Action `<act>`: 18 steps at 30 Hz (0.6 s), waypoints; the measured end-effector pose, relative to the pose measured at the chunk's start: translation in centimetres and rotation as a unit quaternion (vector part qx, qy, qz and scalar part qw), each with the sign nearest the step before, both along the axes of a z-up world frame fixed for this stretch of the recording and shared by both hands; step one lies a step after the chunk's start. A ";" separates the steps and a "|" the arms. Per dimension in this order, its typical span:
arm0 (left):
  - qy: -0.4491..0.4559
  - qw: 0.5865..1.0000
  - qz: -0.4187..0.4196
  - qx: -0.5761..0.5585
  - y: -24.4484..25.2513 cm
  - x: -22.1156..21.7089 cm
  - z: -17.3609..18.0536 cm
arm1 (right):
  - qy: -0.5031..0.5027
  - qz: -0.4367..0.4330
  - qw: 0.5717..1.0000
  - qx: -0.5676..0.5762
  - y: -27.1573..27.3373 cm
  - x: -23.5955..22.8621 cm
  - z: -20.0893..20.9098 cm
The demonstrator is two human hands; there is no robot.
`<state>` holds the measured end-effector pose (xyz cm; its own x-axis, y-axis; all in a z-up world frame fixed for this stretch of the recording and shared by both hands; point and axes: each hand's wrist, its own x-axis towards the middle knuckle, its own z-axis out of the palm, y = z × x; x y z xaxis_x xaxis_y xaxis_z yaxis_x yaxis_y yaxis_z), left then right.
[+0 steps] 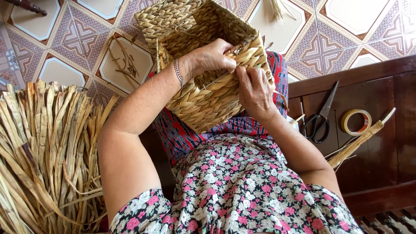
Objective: The person weaves dried plant fibers into a basket frame by hand, using shears to trim the excess material. They then weave a separate lid, tucking in loose ends and cutting them to finish the container.
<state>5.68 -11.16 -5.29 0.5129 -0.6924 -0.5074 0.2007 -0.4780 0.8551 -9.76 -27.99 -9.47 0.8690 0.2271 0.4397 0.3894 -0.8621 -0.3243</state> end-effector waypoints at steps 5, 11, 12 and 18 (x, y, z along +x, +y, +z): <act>-0.102 0.985 -0.055 -0.129 3.2 1.6 -4.0 | -0.005 -0.003 1.000 0.010 0.0 0.0 -0.2; 0.105 0.954 -0.013 -0.280 4.0 1.5 -3.4 | -0.018 -0.026 0.999 0.020 0.9 -0.3 -0.5; 0.303 0.917 0.038 -0.258 3.8 1.6 -3.4 | -0.010 -0.021 0.999 0.026 0.9 -0.2 0.3; 0.189 0.966 -0.016 -0.178 2.9 2.6 -5.6 | -0.054 -0.019 0.998 -0.023 0.3 -0.1 -0.1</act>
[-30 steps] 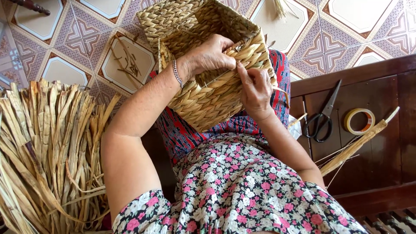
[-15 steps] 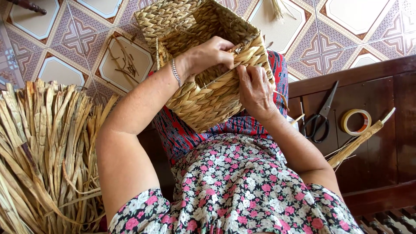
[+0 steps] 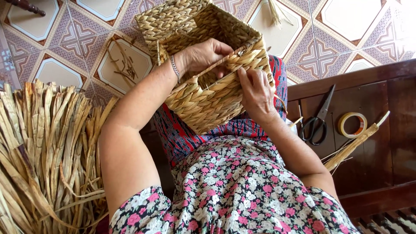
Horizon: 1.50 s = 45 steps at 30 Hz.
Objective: The person weaves dried plant fibers into a basket frame by hand, using shears to trim the excess material. They then weave a separate lid, tucking in loose ends and cutting them to finish the container.
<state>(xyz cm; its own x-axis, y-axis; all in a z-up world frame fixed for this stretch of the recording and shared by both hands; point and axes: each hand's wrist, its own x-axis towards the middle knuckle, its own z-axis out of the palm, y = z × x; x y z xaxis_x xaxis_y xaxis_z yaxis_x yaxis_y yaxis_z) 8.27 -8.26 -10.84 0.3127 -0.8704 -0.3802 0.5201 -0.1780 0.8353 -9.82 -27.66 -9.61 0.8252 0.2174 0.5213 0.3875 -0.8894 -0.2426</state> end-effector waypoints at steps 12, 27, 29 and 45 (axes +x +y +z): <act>-0.071 0.996 0.025 -0.039 -0.9 -0.6 -0.3 | -0.060 0.029 0.994 0.090 -0.3 1.5 1.3; -0.124 0.992 -0.024 -0.022 -0.7 0.7 -5.1 | 0.033 0.024 0.989 0.145 -0.5 1.8 1.3; -0.150 0.988 -0.040 -0.018 -0.1 0.4 -5.3 | 0.083 0.024 0.977 0.196 -1.0 0.8 3.5; -0.133 0.982 -0.091 0.096 3.8 -0.7 -0.8 | 0.396 0.191 0.705 0.556 -5.4 -2.6 5.3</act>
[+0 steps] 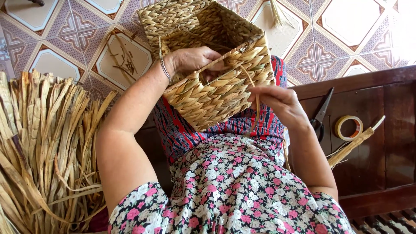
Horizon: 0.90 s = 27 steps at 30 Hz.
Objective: The person weaves dried plant fibers into a basket frame by hand, using shears to trim the excess material. They then weave a separate lid, tucking in loose ends and cutting them to finish the container.
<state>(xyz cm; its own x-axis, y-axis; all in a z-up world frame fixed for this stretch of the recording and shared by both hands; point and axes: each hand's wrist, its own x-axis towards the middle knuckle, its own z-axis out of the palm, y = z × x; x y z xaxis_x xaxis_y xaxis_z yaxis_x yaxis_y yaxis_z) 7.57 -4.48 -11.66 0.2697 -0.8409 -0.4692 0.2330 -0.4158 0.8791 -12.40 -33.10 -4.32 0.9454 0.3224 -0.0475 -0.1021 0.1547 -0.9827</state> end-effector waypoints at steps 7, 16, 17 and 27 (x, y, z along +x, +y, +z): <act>0.105 0.992 0.037 -0.057 -0.2 -0.5 -0.6 | -0.235 -0.085 0.957 -0.146 0.8 -1.7 1.2; 0.047 0.979 0.070 -0.186 -1.0 -1.0 0.2 | -0.262 -0.182 0.936 -0.150 2.7 0.6 1.6; 0.065 0.981 0.081 -0.161 -0.9 -1.0 0.2 | -0.274 -0.157 0.924 -0.215 2.8 1.0 2.0; -0.004 0.988 0.112 -0.106 -1.4 -1.1 0.2 | -0.276 -0.132 0.867 -0.394 5.1 4.9 2.1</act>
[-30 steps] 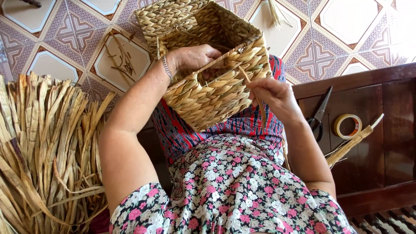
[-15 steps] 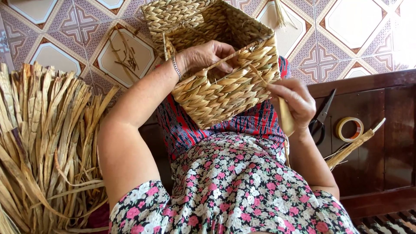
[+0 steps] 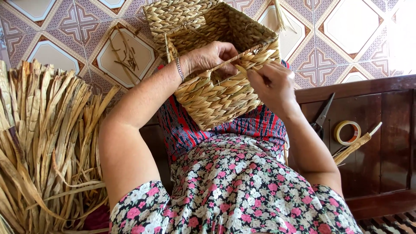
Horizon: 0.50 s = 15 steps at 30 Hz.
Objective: The person weaves dried plant fibers into a basket frame by hand, using shears to trim the excess material. They then weave a separate lid, tucking in loose ends and cutting them to finish the container.
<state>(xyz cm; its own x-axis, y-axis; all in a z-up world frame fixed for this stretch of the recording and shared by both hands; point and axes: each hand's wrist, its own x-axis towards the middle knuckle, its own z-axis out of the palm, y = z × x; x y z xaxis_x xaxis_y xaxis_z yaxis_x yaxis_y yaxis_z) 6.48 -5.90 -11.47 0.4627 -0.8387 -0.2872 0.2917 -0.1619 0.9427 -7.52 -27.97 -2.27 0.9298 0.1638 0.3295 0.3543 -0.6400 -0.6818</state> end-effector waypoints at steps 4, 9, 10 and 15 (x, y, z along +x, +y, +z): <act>-0.081 0.996 0.021 -0.018 0.1 0.0 0.5 | 0.002 -0.025 0.996 -0.082 1.8 1.6 0.8; -0.184 0.981 0.017 -0.061 0.6 0.4 -1.2 | 0.055 -0.040 0.983 -0.173 3.3 3.0 0.1; -0.184 0.981 0.017 -0.061 0.7 0.4 -0.5 | 0.055 -0.039 0.983 -0.173 3.2 3.1 -0.3; -0.126 0.992 -0.008 -0.009 0.6 0.0 0.8 | -0.263 -0.058 0.949 -0.166 3.2 2.0 5.0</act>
